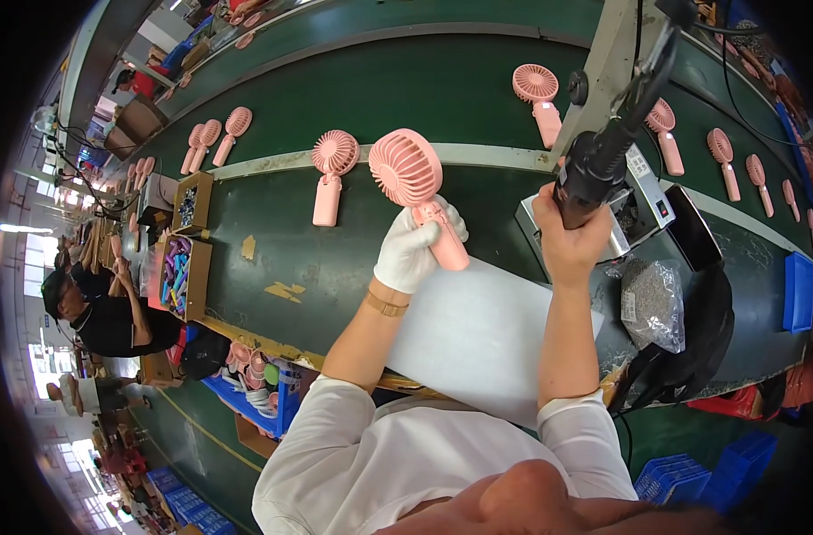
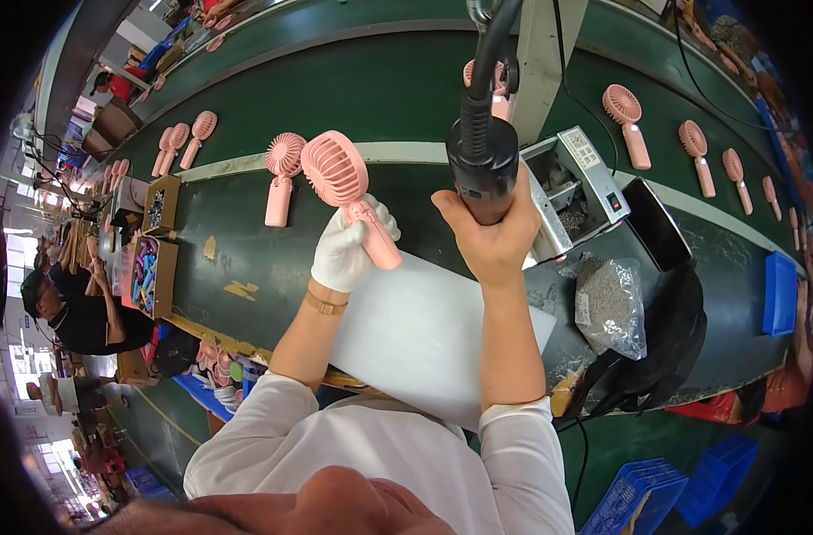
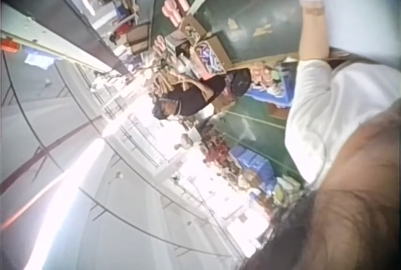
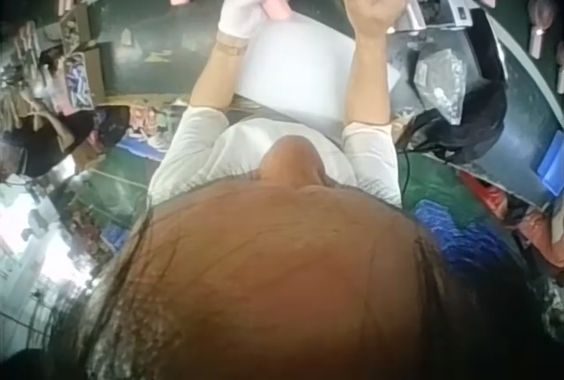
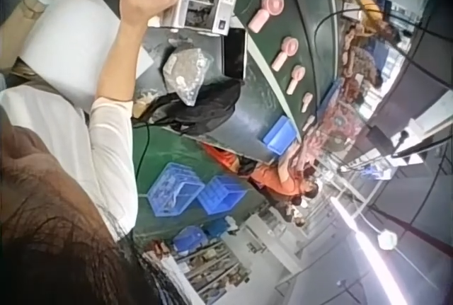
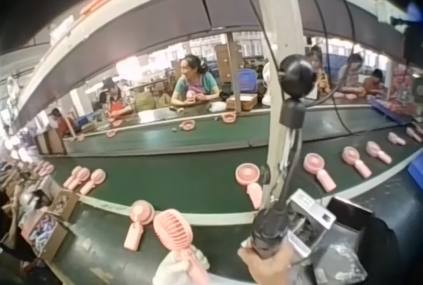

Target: The person assembles handheld fans by securing internal components within a plastic housing using a suspended electric screwdriver.

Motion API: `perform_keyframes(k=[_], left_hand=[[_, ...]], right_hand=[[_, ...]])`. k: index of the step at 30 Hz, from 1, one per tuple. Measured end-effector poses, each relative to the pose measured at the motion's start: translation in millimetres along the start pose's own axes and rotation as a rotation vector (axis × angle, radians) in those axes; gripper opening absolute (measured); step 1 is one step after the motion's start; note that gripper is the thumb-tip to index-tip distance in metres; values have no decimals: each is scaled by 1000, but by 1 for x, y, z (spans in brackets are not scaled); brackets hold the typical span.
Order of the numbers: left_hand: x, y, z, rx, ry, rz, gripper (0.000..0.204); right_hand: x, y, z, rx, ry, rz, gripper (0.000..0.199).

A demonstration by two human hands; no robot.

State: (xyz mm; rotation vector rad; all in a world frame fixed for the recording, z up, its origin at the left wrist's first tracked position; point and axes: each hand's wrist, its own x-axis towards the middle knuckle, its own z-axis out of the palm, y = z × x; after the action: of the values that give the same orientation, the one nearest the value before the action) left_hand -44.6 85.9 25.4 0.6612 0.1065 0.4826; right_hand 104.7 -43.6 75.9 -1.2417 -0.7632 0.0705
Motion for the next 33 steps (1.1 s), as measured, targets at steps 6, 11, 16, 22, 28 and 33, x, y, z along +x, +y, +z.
perform_keyframes(k=[6,11,16,22,28,33], left_hand=[[-10,-13,8,103,88,-36,27],[-13,-42,8,176,192,-209,21],[-12,-53,15,189,305,-262,18],[-11,-56,15,189,317,-262,18],[-10,-56,15,174,309,-265,17],[-9,-56,12,170,314,-258,16]], right_hand=[[-1,5,-2,-67,88,-28,49],[-3,1,5,-68,-11,-38,31],[-5,6,18,430,-105,45,51],[-10,11,22,500,-107,55,66],[-11,15,25,520,-88,68,69],[-13,27,29,530,-159,58,64]])
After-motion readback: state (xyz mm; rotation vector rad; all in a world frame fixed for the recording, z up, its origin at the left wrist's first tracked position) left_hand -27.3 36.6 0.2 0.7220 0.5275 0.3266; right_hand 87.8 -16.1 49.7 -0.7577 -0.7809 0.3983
